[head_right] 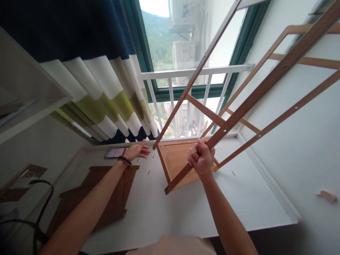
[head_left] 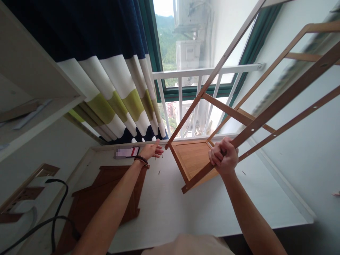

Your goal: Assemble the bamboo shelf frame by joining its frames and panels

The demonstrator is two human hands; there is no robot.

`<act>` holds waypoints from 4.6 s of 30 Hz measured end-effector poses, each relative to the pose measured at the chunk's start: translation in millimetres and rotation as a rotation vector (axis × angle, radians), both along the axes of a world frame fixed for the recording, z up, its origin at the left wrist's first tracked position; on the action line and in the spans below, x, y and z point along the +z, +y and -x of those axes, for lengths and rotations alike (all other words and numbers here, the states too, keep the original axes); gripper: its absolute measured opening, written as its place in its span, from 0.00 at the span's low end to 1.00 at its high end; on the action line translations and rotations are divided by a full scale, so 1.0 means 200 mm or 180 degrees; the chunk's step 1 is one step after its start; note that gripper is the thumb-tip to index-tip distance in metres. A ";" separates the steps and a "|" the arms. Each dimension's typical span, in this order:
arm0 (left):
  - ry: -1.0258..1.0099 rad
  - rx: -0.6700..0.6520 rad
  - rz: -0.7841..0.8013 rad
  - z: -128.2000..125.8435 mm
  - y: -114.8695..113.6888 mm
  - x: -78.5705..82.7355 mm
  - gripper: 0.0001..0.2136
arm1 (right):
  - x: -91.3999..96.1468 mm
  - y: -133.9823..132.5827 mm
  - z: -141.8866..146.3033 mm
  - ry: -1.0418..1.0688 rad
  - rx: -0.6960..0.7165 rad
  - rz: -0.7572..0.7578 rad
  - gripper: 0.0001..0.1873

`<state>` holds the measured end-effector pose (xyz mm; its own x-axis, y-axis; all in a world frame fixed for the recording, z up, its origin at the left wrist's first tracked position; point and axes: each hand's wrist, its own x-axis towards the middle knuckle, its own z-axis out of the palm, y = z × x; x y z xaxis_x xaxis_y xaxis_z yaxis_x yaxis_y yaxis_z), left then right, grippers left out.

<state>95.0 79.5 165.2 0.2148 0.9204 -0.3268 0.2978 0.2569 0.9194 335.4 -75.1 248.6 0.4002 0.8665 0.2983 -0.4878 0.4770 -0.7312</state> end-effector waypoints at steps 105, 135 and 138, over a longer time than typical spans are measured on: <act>0.1879 -0.0374 -0.2802 -0.04 -0.02 -0.10 0.13 | -0.02 0.00 -0.03 -0.0036 -0.0053 0.0059 0.18; 0.2354 -0.0357 -0.3094 -0.08 -0.13 -0.06 0.12 | -0.02 0.00 -0.04 0.0002 -0.0036 0.0054 0.18; 0.2399 -0.0329 -0.3077 -0.08 -0.13 -0.07 0.12 | -0.02 0.00 -0.04 -0.0014 -0.0056 0.0033 0.17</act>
